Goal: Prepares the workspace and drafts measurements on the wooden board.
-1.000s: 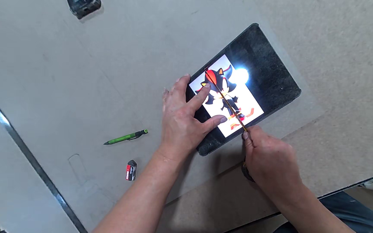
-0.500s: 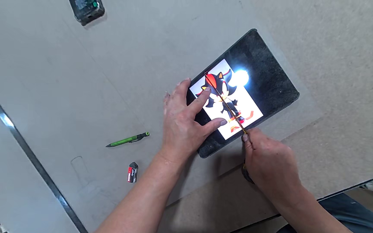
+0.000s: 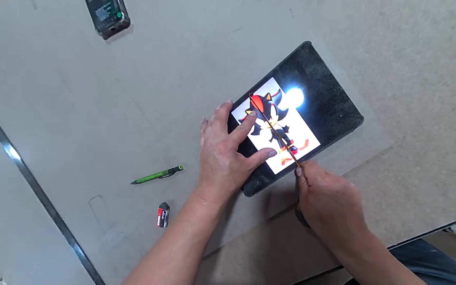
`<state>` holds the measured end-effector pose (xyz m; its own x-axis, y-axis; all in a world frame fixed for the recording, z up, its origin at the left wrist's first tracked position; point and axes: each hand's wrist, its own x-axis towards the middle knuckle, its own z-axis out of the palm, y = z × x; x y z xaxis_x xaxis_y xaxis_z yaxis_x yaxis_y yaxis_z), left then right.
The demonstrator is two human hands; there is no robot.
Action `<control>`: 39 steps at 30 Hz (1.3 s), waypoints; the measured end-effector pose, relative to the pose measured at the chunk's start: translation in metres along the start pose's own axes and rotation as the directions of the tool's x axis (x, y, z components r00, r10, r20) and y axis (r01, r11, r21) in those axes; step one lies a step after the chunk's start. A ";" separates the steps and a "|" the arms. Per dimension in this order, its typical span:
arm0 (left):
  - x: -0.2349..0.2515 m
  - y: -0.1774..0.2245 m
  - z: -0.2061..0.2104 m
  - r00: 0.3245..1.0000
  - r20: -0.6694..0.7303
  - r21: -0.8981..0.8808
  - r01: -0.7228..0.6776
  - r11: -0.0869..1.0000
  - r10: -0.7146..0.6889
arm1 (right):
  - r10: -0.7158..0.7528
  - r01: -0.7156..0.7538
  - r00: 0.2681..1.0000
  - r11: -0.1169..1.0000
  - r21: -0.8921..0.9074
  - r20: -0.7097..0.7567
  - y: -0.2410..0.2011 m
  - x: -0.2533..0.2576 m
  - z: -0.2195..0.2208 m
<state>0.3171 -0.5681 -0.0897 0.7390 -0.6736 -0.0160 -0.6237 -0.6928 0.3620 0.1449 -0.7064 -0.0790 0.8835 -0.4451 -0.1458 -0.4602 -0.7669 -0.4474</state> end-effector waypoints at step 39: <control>-0.065 0.024 -0.007 0.992 -0.082 0.002 -0.091 0.996 0.091 | -0.069 0.071 0.997 0.982 0.178 -0.016 0.013 0.007 -0.012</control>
<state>0.2558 -0.5394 -0.0729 0.6975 -0.7104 0.0940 -0.6891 -0.6290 0.3599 0.1440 -0.7250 -0.0752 0.9117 -0.3984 -0.1006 -0.3736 -0.7019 -0.6064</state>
